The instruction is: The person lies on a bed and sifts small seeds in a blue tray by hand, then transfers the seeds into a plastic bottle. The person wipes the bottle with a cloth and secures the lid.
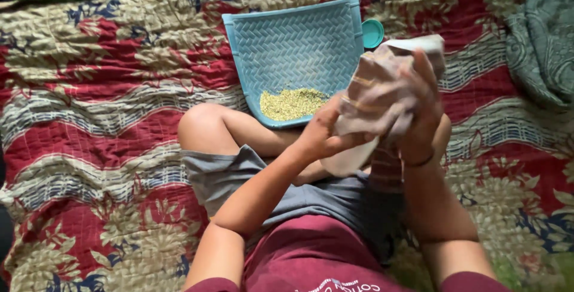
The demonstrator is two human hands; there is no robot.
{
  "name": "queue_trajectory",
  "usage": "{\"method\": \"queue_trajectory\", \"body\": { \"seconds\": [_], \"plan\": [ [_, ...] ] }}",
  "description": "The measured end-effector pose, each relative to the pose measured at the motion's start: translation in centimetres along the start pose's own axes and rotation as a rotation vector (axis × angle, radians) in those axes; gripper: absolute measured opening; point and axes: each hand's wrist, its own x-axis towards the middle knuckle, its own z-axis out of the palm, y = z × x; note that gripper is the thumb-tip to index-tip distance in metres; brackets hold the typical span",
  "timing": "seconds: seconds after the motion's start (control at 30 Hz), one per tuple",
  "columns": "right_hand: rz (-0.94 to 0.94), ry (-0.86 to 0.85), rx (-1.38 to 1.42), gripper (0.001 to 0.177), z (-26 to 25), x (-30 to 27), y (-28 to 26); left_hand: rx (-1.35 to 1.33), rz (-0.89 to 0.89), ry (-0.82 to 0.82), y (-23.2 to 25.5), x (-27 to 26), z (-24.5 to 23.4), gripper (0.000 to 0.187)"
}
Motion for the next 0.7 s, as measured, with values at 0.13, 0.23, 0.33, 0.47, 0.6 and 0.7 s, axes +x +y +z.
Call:
{"method": "queue_trajectory", "body": {
  "seconds": [0.13,0.23,0.33,0.47,0.6,0.7],
  "plan": [
    [0.092,-0.131,0.129,0.042,0.8,-2.9,-0.3,0.319,-0.004,-0.053,1.1,1.2,0.1,0.056],
    [0.203,-0.154,0.218,0.042,-1.6,-3.4,0.4,0.347,0.062,-0.222,1.3,1.1,1.1,0.049],
    [0.320,-0.017,0.318,0.043,-6.2,-2.6,1.3,0.479,0.224,-0.363,1.5,1.3,1.5,0.056],
    [0.482,0.217,0.617,0.045,-7.6,-3.5,2.1,0.134,0.408,-0.281,0.4,-0.3,1.8,0.092],
    [0.609,0.280,0.752,0.036,-1.1,-8.0,6.2,-0.196,0.349,0.200,-3.8,-1.0,5.2,0.110],
    [0.402,0.064,0.312,0.023,-1.2,-10.5,11.1,-0.264,0.087,0.494,-6.4,-1.7,4.3,0.120]
  ]
}}
